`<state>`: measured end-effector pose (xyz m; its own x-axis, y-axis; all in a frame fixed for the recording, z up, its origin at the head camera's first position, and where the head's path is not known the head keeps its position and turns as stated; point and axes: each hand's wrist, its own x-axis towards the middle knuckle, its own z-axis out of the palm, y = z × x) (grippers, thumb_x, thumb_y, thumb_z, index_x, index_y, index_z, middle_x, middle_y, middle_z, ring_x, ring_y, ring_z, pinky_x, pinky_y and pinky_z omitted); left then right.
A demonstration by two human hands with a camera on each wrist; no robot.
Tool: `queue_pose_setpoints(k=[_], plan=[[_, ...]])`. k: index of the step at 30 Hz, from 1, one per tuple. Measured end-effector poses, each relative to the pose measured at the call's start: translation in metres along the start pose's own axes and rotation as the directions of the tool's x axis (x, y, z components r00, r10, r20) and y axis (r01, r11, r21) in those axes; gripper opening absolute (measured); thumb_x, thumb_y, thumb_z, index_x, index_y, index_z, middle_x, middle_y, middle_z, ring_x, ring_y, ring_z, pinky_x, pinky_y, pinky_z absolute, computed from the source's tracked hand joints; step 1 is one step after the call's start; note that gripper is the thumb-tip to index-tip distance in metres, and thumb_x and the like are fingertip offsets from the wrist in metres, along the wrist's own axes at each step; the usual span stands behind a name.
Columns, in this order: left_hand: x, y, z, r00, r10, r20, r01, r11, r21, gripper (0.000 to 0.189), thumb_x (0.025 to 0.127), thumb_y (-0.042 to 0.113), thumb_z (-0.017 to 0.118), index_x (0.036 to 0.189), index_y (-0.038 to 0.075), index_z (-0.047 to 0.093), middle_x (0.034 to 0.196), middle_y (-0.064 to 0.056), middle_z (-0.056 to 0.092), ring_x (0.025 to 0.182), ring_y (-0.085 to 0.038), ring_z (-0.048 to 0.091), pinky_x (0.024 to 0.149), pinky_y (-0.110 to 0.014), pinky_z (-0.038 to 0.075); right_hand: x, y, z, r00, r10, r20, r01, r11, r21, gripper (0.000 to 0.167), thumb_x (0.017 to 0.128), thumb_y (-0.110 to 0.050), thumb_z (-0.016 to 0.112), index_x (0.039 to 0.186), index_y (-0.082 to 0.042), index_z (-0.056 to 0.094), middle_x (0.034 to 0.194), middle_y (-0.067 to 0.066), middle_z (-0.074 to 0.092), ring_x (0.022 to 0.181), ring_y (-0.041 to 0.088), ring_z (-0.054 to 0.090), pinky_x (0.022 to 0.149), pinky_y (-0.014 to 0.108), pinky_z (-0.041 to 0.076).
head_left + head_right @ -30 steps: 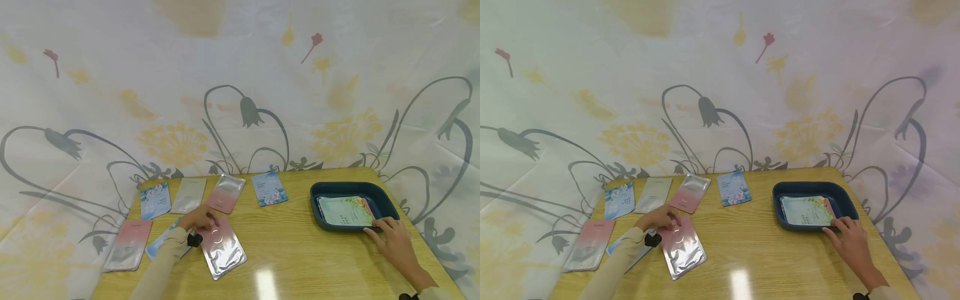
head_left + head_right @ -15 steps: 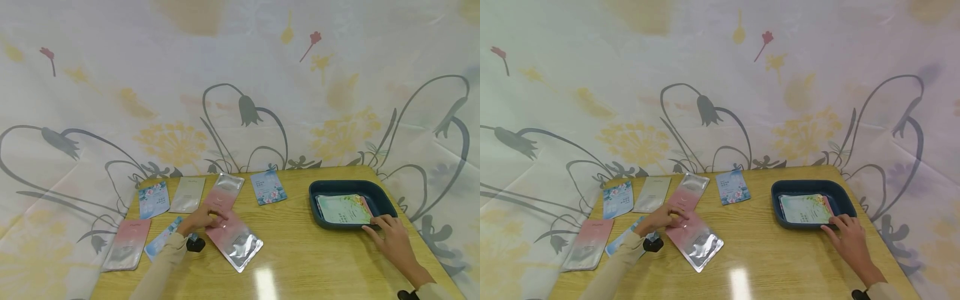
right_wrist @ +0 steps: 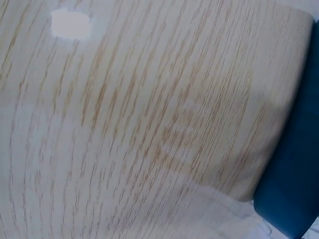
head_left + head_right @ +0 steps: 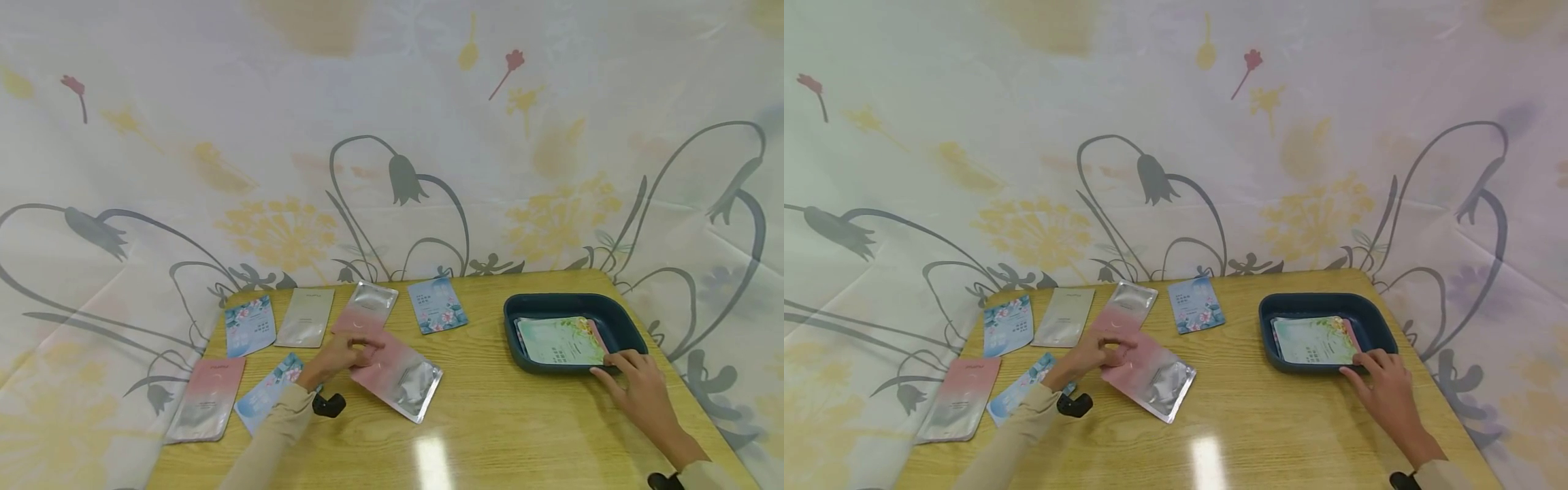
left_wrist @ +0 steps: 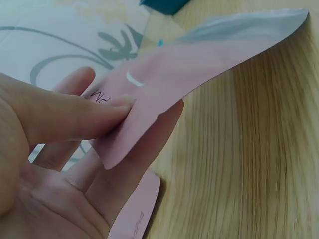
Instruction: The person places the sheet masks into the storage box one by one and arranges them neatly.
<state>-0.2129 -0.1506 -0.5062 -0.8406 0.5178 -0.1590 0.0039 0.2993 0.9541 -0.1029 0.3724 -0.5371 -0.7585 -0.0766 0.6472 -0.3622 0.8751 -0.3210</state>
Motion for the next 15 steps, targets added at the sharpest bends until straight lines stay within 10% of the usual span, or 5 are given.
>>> queue_pose_setpoints(k=[15], plan=[[0.005, 0.018, 0.023, 0.996, 0.076, 0.04, -0.069, 0.986, -0.153, 0.046, 0.083, -0.01, 0.06, 0.127, 0.005, 0.061, 0.132, -0.011, 0.054, 0.06, -0.012, 0.051, 0.055, -0.023, 0.045, -0.001, 0.001, 0.0, 1.0, 0.01, 0.004, -0.01, 1.0, -0.013, 0.029, 0.061, -0.012, 0.085, 0.08, -0.006, 0.064, 0.084, 0.009, 0.056, 0.076, 0.033, 0.046, 0.06, 0.053, 0.035]])
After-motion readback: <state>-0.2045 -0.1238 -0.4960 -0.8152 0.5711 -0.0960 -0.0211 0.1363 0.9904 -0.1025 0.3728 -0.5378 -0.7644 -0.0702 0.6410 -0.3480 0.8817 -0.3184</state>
